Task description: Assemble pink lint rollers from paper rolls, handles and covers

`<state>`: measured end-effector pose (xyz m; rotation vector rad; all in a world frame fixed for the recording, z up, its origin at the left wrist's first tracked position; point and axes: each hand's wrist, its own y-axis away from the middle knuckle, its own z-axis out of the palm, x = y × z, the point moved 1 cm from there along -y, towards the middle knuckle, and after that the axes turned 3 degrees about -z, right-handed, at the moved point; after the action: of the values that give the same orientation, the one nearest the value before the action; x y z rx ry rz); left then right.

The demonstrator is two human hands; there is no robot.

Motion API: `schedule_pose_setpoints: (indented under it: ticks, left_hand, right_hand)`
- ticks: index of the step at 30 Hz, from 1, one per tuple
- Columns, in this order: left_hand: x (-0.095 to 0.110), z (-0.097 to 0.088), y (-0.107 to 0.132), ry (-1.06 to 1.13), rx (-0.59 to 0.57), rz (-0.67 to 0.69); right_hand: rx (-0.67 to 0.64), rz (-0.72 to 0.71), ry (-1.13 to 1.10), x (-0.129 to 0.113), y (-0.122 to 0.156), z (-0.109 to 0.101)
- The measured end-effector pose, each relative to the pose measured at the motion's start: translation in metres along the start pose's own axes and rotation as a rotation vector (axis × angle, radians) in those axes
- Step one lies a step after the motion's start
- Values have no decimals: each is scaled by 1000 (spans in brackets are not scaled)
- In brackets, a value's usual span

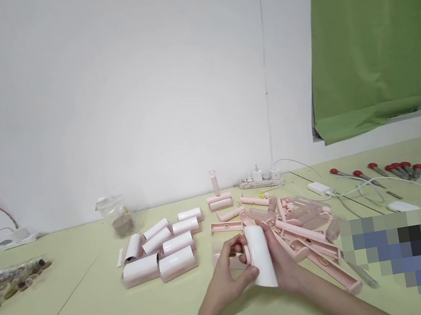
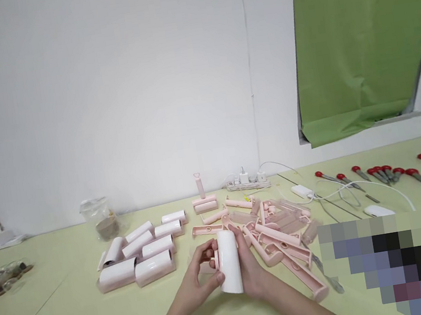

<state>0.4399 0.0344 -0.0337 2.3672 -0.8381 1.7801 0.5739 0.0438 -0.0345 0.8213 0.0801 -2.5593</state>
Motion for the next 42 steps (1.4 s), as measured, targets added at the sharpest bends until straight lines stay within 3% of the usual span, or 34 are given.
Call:
schedule_pose_setpoints:
  ticks: [3, 14, 17, 19, 21, 23, 27, 37, 42]
  left_hand:
    - [-8, 2, -3, 64, 18, -41]
    - [-12, 10, -8, 87, 81, 79]
    - [-14, 4, -10, 136, 211, 38]
    - [-12, -1, -10, 150, 331, 33]
    - [-7, -3, -9, 132, 375, 43]
    - [-2, -2, -9, 136, 350, 41]
    - [-2, 3, -11, 231, 295, 6]
    - [-6, 3, -11, 61, 320, -22]
    - [-10, 3, -12, 199, 375, -6]
  right_hand:
    - [19, -11, -24, -1, 3, 6]
    - [-40, -54, -38, 2, 5, 7]
    - [47, -110, -38, -1, 4, 5]
    - [127, -227, -19, -8, 3, 4]
    - [139, -352, 27, -16, 1, 4]
    - [106, -398, 69, -22, -1, 4]
    - [62, -352, 61, -23, -2, 6]
    - [109, -595, 289, -9, -2, 3]
    - [31, -638, 433, -3, -4, 3]
